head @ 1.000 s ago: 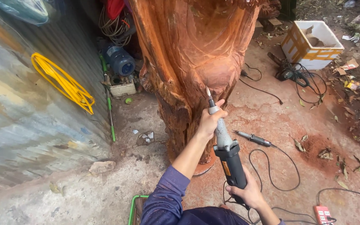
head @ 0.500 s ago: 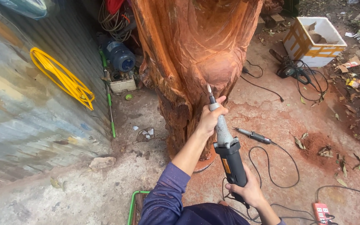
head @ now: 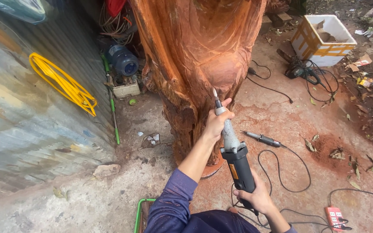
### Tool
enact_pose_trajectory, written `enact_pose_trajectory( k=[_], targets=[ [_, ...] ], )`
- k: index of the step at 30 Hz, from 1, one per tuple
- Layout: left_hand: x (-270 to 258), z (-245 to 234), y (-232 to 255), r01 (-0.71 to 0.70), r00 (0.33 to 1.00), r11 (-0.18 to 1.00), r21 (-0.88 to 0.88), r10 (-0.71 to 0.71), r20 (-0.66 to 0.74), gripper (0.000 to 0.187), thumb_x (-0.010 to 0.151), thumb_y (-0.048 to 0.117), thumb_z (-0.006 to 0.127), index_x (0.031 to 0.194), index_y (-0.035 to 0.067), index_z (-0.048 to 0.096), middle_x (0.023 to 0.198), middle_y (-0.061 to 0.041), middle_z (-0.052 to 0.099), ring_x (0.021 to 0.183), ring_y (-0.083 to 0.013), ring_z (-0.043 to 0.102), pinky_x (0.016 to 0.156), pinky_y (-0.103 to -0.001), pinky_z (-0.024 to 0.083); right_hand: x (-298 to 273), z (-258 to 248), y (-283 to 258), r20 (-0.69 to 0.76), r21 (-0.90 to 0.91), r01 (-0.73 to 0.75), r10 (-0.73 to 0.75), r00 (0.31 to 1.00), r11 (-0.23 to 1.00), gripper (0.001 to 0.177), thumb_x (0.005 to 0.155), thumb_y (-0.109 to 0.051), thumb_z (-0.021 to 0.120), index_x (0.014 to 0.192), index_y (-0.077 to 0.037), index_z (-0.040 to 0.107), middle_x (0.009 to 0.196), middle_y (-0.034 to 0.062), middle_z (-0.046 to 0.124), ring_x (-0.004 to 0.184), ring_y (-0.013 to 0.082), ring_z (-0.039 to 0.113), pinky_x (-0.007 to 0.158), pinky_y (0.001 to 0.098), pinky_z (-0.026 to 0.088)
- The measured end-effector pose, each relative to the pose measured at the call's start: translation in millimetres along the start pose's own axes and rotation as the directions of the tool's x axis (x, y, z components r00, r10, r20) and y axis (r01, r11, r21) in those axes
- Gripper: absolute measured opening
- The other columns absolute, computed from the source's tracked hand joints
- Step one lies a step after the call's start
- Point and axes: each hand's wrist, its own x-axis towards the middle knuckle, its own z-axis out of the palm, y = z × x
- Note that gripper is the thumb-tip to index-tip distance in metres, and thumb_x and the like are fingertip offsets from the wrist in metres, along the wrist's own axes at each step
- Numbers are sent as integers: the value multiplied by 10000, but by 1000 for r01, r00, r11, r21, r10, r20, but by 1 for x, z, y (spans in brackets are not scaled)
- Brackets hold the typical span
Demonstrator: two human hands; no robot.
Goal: Carving a large wooden sculpture using a power carving tool
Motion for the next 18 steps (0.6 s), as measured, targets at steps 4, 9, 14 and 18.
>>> enact_pose_trajectory(
  k=[4,9,14,18],
  targets=[
    [-1,1,1,14,1000,1000,10,-13,-22,530,721,114,715,1241,17,712,1065,-58,747,1022,-185,658,1154,-458,370,-1,0,-3,5,11,-12,12,1000,1000,847,609,-2,912,1378,-98,571,823,136,593,549,222,600,467,369,566],
    [-1,1,-3,-1,1000,1000,3,1,5,683,745,114,706,1415,26,605,692,23,623,848,-147,632,1161,-459,353,-4,2,-9,10,52,-58,58,998,997,907,631,74,877,1443,-115,521,806,180,606,523,265,624,461,406,575],
    [-1,1,-5,6,1000,1000,-8,-6,3,689,747,106,702,1423,23,598,652,37,586,766,-128,595,1079,-391,393,-3,1,-3,9,71,-81,80,997,994,881,634,84,875,1420,-108,528,810,189,617,529,273,629,449,405,558],
    [-3,2,-6,21,1000,1000,-10,-21,-2,705,748,113,702,1440,34,588,648,25,604,730,-125,585,983,-366,425,0,-1,7,17,125,-80,78,997,989,907,634,106,878,1437,-112,516,799,198,609,514,283,620,437,408,547]
  ],
)
